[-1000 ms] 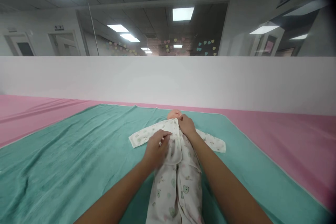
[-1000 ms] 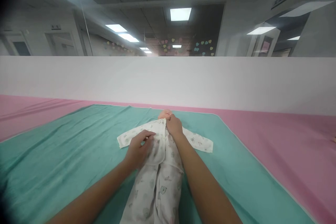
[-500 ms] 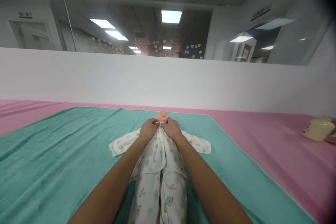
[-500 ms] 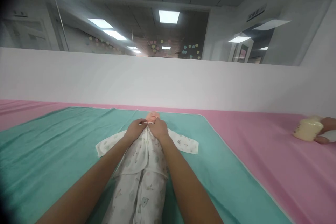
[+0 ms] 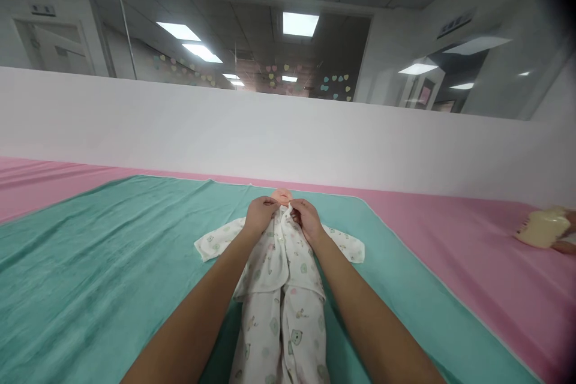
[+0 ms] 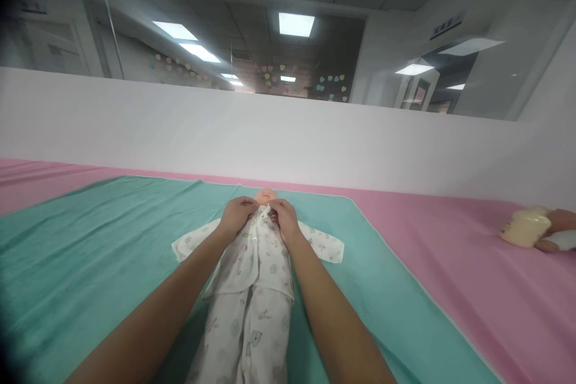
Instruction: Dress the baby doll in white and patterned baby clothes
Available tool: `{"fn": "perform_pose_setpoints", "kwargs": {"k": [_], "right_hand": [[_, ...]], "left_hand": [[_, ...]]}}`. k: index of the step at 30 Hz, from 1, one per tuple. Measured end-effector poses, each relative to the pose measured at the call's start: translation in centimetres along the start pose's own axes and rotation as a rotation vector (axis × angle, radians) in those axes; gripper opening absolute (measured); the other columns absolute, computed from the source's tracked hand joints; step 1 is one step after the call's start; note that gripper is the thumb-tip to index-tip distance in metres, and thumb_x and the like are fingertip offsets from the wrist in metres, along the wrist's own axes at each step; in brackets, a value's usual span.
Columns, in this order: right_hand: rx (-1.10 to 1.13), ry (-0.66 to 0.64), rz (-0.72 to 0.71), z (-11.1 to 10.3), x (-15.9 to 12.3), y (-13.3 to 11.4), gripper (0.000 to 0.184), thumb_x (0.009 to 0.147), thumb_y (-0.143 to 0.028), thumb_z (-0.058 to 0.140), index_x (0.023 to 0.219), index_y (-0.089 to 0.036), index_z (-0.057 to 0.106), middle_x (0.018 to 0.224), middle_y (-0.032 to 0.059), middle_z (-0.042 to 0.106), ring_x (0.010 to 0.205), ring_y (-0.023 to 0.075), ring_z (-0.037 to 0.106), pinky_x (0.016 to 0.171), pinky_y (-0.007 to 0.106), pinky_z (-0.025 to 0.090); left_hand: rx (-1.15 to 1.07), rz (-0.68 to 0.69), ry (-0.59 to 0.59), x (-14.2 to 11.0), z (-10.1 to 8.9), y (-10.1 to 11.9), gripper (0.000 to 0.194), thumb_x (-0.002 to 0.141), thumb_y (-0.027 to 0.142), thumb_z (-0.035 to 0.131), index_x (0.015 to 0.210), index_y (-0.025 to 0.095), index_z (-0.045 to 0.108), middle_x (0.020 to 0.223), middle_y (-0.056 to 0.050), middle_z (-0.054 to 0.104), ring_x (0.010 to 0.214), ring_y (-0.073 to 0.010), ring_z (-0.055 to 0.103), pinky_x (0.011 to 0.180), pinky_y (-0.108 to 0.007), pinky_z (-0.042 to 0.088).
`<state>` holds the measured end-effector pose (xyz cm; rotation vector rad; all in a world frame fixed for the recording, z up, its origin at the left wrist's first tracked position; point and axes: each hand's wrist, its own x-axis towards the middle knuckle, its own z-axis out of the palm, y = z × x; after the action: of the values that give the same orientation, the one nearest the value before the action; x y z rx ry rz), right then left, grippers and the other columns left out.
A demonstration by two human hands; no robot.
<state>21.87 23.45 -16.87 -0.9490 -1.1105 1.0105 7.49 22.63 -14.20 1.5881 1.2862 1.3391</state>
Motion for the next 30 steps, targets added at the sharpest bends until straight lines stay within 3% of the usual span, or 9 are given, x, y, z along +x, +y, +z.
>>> {"fn": "perform_pose_setpoints", "kwargs": {"k": [4,10,14,20,27,30], "right_hand": [[-0.065,-0.002,-0.006,0.2,-0.2,0.1,0.020,0.061,-0.036,0.062,0.066,-0.017,0.059,0.058,-0.0024,0.053,0.051,0.0079,0.043,0.047,0.021,0.033],[-0.193,0.039,-0.010,0.2,-0.9,-0.1,0.017,0.060,-0.029,0.058,0.072,-0.018,0.064,0.064,-0.0020,0.058,0.054,0.0089,0.046,0.052,0.021,0.036],[-0.272,0.075,-0.007,0.4,-1.4,-0.4,0.021,0.061,-0.029,0.054,0.075,-0.016,0.064,0.065,0.0005,0.061,0.055,0.0108,0.049,0.053,0.022,0.037],[-0.455,0.131,-0.038,-0.1,-2.0,-0.4,0.016,0.061,-0.030,0.053,0.067,-0.017,0.060,0.066,0.0001,0.060,0.062,0.0127,0.051,0.056,0.022,0.036],[-0.623,0.053,-0.033,-0.4,-1.9,-1.3,0.019,0.062,-0.030,0.055,0.050,-0.019,0.046,0.048,-0.0042,0.041,0.049,0.0103,0.034,0.049,0.024,0.024],[-0.634,0.086,-0.093,0.1,-1.9,-1.7,0.017,0.067,-0.032,0.049,0.055,-0.020,0.047,0.056,-0.0031,0.047,0.056,0.0120,0.039,0.053,0.024,0.027]], "left_hand": [[0.050,0.056,-0.042,-0.1,0.5,0.3,0.020,0.073,0.028,0.055,0.083,0.014,0.065,0.072,-0.004,0.067,0.064,-0.0128,0.059,0.061,-0.021,0.044],[0.305,0.117,0.013,0.4,0.9,-0.1,0.025,0.073,0.018,0.051,0.090,0.012,0.068,0.098,-0.012,0.066,0.092,-0.0208,0.058,0.079,-0.028,0.040],[0.360,0.132,-0.062,0.4,0.7,-0.1,0.020,0.072,0.020,0.050,0.072,0.016,0.070,0.081,-0.007,0.069,0.083,-0.0198,0.059,0.072,-0.025,0.040],[0.357,0.119,-0.092,0.4,0.9,-0.5,0.019,0.072,0.028,0.052,0.070,0.018,0.068,0.078,-0.004,0.069,0.074,-0.0175,0.058,0.065,-0.024,0.038],[0.275,0.063,-0.016,0.3,1.4,-0.8,0.014,0.070,0.024,0.054,0.075,0.018,0.065,0.084,-0.005,0.068,0.076,-0.0172,0.058,0.067,-0.025,0.038],[0.208,0.040,0.012,0.2,1.4,-0.5,0.015,0.073,0.022,0.051,0.078,0.016,0.064,0.086,-0.006,0.068,0.077,-0.0159,0.059,0.067,-0.024,0.040]]}}
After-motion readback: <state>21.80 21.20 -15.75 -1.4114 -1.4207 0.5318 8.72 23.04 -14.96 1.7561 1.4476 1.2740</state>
